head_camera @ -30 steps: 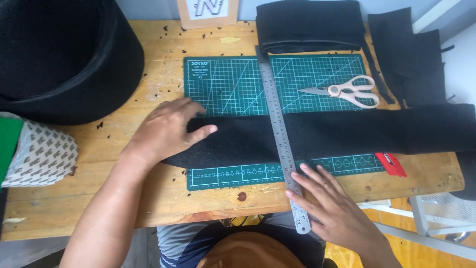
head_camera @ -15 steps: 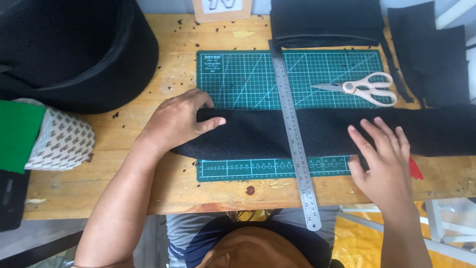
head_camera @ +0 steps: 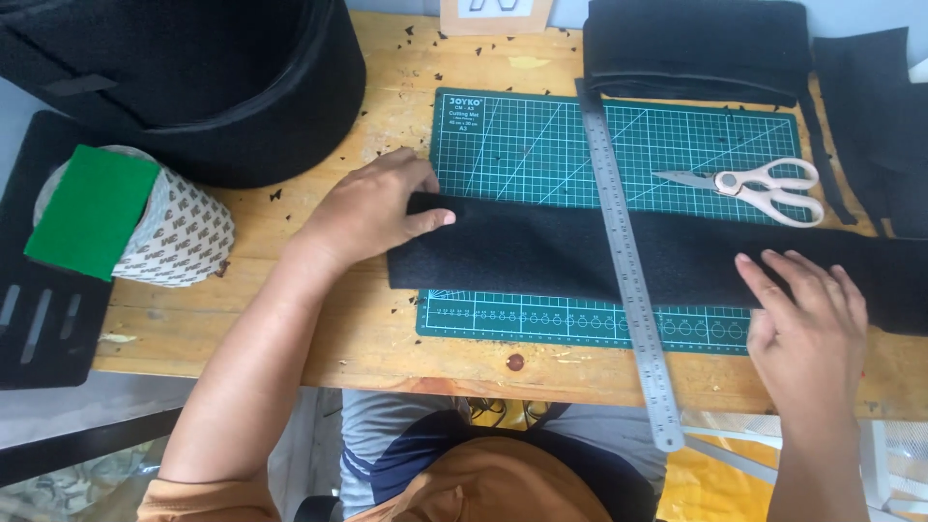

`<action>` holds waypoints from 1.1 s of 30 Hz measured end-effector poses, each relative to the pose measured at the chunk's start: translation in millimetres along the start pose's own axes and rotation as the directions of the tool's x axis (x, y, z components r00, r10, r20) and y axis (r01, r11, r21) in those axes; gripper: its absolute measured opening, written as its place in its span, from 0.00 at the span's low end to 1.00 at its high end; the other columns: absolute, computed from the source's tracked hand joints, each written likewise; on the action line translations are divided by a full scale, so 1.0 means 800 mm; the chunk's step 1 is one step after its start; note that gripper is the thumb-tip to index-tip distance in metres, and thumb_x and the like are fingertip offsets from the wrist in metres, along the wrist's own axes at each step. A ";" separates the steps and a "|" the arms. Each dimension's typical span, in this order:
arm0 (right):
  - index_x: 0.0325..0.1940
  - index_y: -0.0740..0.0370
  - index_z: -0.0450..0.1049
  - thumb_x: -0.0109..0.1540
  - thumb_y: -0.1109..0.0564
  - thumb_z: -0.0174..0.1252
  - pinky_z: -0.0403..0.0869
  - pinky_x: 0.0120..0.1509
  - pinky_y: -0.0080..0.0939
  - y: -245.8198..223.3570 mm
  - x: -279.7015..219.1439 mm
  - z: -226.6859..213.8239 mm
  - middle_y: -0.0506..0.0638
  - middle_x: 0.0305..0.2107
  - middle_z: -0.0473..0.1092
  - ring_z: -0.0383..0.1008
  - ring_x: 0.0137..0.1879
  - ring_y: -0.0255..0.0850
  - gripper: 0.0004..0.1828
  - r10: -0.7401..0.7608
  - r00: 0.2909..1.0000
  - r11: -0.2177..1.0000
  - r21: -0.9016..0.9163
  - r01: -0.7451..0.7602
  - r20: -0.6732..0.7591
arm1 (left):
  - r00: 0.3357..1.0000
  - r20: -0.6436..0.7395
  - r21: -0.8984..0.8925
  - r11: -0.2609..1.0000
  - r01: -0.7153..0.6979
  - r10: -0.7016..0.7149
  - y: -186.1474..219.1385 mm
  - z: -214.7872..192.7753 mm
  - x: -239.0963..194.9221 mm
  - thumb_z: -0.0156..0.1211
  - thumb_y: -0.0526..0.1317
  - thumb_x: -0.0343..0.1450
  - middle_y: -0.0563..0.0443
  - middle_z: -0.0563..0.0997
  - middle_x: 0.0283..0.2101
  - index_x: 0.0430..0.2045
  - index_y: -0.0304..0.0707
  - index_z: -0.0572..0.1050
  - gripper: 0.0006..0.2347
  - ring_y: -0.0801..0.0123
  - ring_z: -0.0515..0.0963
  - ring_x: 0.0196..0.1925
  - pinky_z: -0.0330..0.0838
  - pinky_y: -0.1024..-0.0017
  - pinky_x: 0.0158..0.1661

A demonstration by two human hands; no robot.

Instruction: The person measures and cuts a piece of black fabric using a ruler and a utility knife on a green cutting mat. They then unroll a large roll of black fabric, measure a section, and cut a strip from it.

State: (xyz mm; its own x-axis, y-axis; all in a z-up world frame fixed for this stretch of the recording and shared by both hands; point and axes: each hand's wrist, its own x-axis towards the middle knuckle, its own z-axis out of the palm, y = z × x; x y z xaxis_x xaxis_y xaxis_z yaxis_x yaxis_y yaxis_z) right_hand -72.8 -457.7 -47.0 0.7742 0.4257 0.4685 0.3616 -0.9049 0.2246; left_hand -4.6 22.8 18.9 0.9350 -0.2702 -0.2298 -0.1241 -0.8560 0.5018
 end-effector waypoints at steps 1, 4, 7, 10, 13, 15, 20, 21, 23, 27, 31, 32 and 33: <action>0.67 0.52 0.82 0.61 0.72 0.58 0.68 0.84 0.55 0.004 -0.003 0.002 0.52 0.61 0.79 0.77 0.71 0.48 0.33 0.017 1.000 1.000 -0.007 -0.017 0.025 | 0.995 -0.060 0.068 0.995 -0.071 0.075 -0.005 0.008 0.002 0.64 0.52 0.71 0.47 0.76 0.52 0.44 0.39 0.74 0.17 0.54 0.76 0.55 0.70 0.54 0.51; 0.69 0.52 0.81 0.61 0.72 0.58 0.67 0.85 0.57 0.010 -0.008 0.002 0.54 0.63 0.78 0.76 0.73 0.50 0.33 0.042 0.998 0.999 -0.011 -0.041 0.050 | 0.967 -0.143 0.220 0.960 -0.175 0.209 0.013 0.017 -0.006 0.63 0.49 0.73 0.40 0.74 0.53 0.48 0.34 0.74 0.18 0.49 0.74 0.58 0.68 0.50 0.59; 0.69 0.51 0.81 0.62 0.72 0.58 0.66 0.86 0.58 0.010 -0.008 0.000 0.56 0.63 0.77 0.75 0.74 0.51 0.33 0.046 0.997 0.999 -0.005 -0.045 0.055 | 0.897 -0.220 0.376 0.882 -0.285 0.384 0.044 0.035 -0.028 0.53 0.51 0.76 0.36 0.73 0.60 0.57 0.32 0.72 0.22 0.48 0.71 0.64 0.64 0.50 0.65; 0.69 0.51 0.81 0.61 0.72 0.59 0.64 0.86 0.60 0.011 -0.009 -0.001 0.56 0.63 0.78 0.74 0.74 0.52 0.33 0.054 0.996 0.999 -0.005 -0.053 0.068 | 0.849 -0.161 0.371 0.828 -0.420 0.503 0.074 0.063 -0.057 0.37 0.57 0.79 0.38 0.61 0.71 0.67 0.35 0.63 0.28 0.52 0.55 0.74 0.49 0.54 0.70; 0.69 0.48 0.81 0.61 0.70 0.61 0.59 0.88 0.60 0.019 -0.017 0.002 0.56 0.65 0.77 0.72 0.77 0.53 0.33 0.086 0.991 0.996 -0.026 -0.084 0.100 | 0.855 -0.031 0.335 0.811 -0.479 0.518 0.074 0.105 -0.077 0.27 0.62 0.79 0.40 0.49 0.77 0.71 0.38 0.55 0.32 0.55 0.42 0.80 0.35 0.55 0.74; 0.69 0.46 0.80 0.61 0.69 0.61 0.56 0.90 0.60 0.022 -0.023 0.001 0.56 0.68 0.77 0.71 0.79 0.53 0.34 0.110 0.986 0.993 -0.050 -0.104 0.127 | 0.850 0.000 0.385 0.784 -0.487 0.527 0.066 0.129 -0.087 0.26 0.64 0.79 0.40 0.47 0.77 0.71 0.38 0.54 0.33 0.55 0.41 0.80 0.33 0.55 0.74; 0.70 0.46 0.80 0.64 0.65 0.61 0.51 0.91 0.60 0.025 -0.029 0.005 0.55 0.71 0.74 0.67 0.82 0.52 0.30 0.192 0.956 0.980 -0.096 -0.174 0.224 | 0.886 -0.182 0.613 0.753 -0.237 0.427 0.066 0.133 -0.116 0.22 0.65 0.78 0.43 0.51 0.77 0.72 0.41 0.53 0.34 0.56 0.47 0.80 0.39 0.57 0.77; 0.70 0.46 0.80 0.64 0.65 0.61 0.51 0.91 0.60 0.026 -0.029 0.005 0.55 0.71 0.74 0.67 0.82 0.52 0.30 0.190 0.956 0.980 -0.095 -0.173 0.222 | 0.886 -0.184 0.614 0.753 -0.235 0.426 0.064 0.130 -0.120 0.22 0.65 0.78 0.43 0.51 0.77 0.72 0.41 0.53 0.34 0.56 0.47 0.80 0.39 0.57 0.77; 0.72 0.44 0.77 0.62 0.62 0.59 0.47 0.92 0.61 0.027 -0.033 0.005 0.55 0.75 0.70 0.61 0.86 0.52 0.33 0.193 0.939 0.976 -0.151 -0.154 0.286 | 0.858 -0.305 0.509 0.832 -0.220 0.414 0.061 0.127 -0.130 0.35 0.63 0.78 0.38 0.59 0.74 0.69 0.35 0.62 0.32 0.55 0.54 0.79 0.45 0.54 0.75; 0.73 0.56 0.73 0.62 0.64 0.51 0.45 0.91 0.62 -0.010 0.011 -0.033 0.63 0.75 0.65 0.57 0.84 0.55 0.33 0.139 0.944 0.987 0.031 -0.155 0.298 | 0.867 -0.343 0.375 0.899 -0.228 0.362 0.052 0.133 -0.128 0.40 0.61 0.77 0.37 0.57 0.75 0.68 0.33 0.62 0.32 0.55 0.52 0.79 0.43 0.54 0.75; 0.75 0.54 0.62 0.55 0.63 0.56 0.53 0.84 0.69 -0.078 0.065 -0.066 0.59 0.72 0.59 0.56 0.79 0.55 0.41 -0.213 0.960 0.922 0.362 0.136 0.183 | 0.878 -0.330 0.324 0.915 -0.239 0.346 0.051 0.133 -0.129 0.39 0.60 0.78 0.36 0.56 0.76 0.69 0.31 0.60 0.32 0.55 0.50 0.79 0.40 0.54 0.75; 0.75 0.50 0.57 0.53 0.61 0.57 0.49 0.86 0.62 -0.096 0.077 -0.071 0.55 0.74 0.56 0.51 0.80 0.49 0.45 -0.334 0.921 0.870 0.441 0.219 0.201 | 0.882 -0.322 0.336 0.912 -0.235 0.345 0.050 0.133 -0.128 0.36 0.61 0.78 0.37 0.55 0.76 0.70 0.32 0.59 0.32 0.56 0.49 0.80 0.39 0.54 0.75; 0.75 0.50 0.57 0.53 0.61 0.57 0.49 0.86 0.62 -0.108 0.084 -0.071 0.55 0.74 0.56 0.51 0.80 0.49 0.45 -0.335 0.920 0.871 0.440 0.220 0.203 | 0.881 -0.323 0.334 0.913 -0.235 0.345 0.050 0.134 -0.127 0.36 0.61 0.78 0.37 0.55 0.76 0.70 0.32 0.59 0.32 0.56 0.49 0.80 0.39 0.54 0.75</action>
State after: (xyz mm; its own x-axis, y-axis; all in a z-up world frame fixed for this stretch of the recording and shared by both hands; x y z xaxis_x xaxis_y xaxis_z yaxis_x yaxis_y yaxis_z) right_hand -81.6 -350.5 13.3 0.6968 0.6937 0.1823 0.7135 -0.6964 -0.0771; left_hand -140.4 -30.8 -26.8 0.8887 -0.3910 0.2396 -0.4437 -0.8651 0.2340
